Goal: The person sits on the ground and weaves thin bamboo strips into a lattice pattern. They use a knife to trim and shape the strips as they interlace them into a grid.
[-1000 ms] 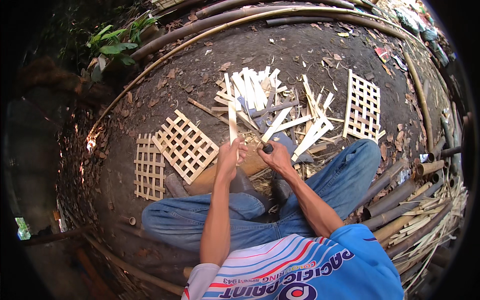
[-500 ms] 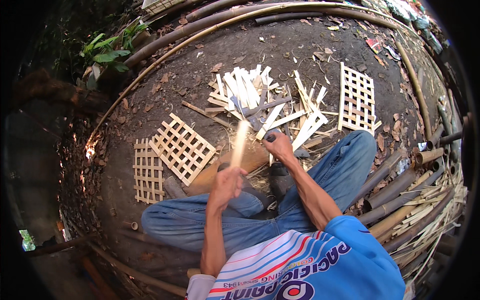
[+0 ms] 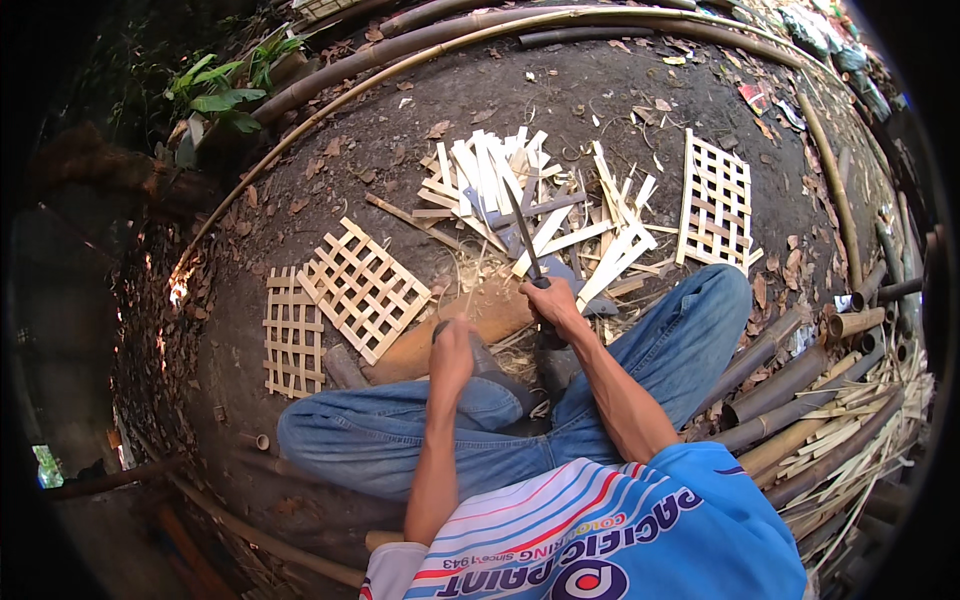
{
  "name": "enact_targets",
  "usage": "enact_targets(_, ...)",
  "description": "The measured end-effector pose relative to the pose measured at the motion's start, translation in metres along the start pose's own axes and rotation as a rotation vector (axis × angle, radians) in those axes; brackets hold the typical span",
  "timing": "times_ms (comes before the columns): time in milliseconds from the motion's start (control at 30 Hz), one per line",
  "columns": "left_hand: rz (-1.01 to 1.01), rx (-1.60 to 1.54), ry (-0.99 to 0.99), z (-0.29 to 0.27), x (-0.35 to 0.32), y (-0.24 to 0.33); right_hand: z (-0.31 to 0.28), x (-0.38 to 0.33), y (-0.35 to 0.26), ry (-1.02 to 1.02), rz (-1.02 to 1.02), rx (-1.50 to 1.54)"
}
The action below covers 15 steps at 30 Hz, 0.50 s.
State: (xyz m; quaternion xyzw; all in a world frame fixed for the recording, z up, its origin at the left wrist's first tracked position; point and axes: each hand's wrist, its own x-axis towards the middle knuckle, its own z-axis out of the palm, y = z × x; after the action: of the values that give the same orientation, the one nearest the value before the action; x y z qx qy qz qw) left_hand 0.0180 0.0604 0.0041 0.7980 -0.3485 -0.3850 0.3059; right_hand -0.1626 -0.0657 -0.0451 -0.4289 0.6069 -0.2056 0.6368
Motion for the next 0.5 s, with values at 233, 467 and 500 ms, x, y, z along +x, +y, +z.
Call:
enact_targets(233, -0.072, 0.023, 0.015, 0.013, 0.012, 0.027, -0.004, 0.002, 0.017, 0.055, -0.201, -0.389)
enact_targets(467, 0.189, 0.088, 0.098, 0.010, 0.016, -0.005, 0.014, -0.028, -0.002, -0.092, -0.488, -0.750)
enact_targets(500, 0.214, 0.095, 0.079, 0.008, 0.012, 0.003, 0.011, -0.023, 0.000, -0.055, -0.428, -0.729)
